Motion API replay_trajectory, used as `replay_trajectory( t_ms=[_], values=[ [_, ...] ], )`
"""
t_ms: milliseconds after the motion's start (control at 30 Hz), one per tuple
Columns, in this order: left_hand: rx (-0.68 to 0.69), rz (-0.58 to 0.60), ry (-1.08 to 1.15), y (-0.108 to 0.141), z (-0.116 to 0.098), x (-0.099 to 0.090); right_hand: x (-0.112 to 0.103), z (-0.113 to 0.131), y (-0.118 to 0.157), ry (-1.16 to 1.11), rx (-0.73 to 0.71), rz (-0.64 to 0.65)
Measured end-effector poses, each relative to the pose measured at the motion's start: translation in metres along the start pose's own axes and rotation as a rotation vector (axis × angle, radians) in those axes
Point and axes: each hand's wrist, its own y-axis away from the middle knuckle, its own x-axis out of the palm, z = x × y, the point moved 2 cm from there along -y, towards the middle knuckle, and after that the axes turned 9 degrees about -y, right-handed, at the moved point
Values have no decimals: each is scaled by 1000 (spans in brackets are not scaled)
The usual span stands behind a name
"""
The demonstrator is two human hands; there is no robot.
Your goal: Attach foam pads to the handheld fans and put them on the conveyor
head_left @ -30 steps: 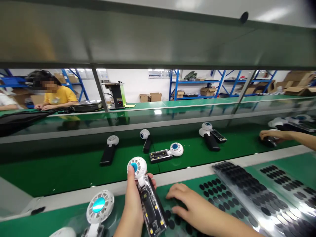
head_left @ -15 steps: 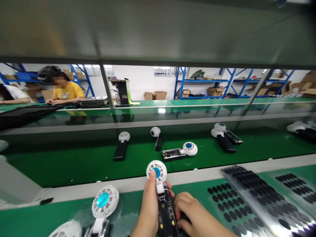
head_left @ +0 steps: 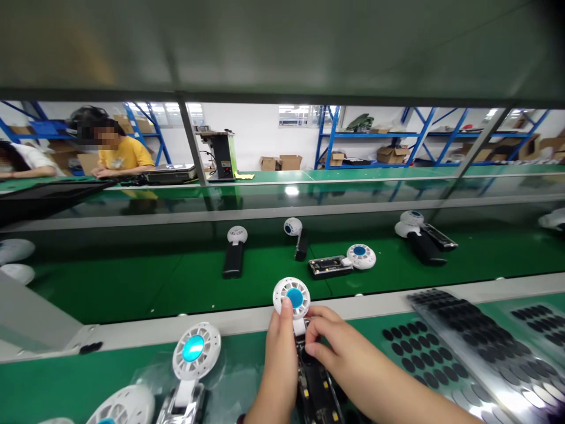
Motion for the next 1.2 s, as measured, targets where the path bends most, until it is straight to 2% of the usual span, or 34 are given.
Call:
replay_trajectory(
  t_ms=[167,500,900,1100,1200],
  values=[
    [-21,-9,-47,1,-2,0,0,2,-1,55,46,38],
    [-58,-46,-44,5,-8,4,2,8,1,86,106,33],
    [-81,-39,-104,6,-10,-1,8,-15,-4,149,-54,-31],
    [-80,-24,-92,7,-11,0,10,-17,-1,214,-103,-45],
    [-88,-22,-88,7,-11,1,7,-19,0,225,-114,-107]
  ],
)
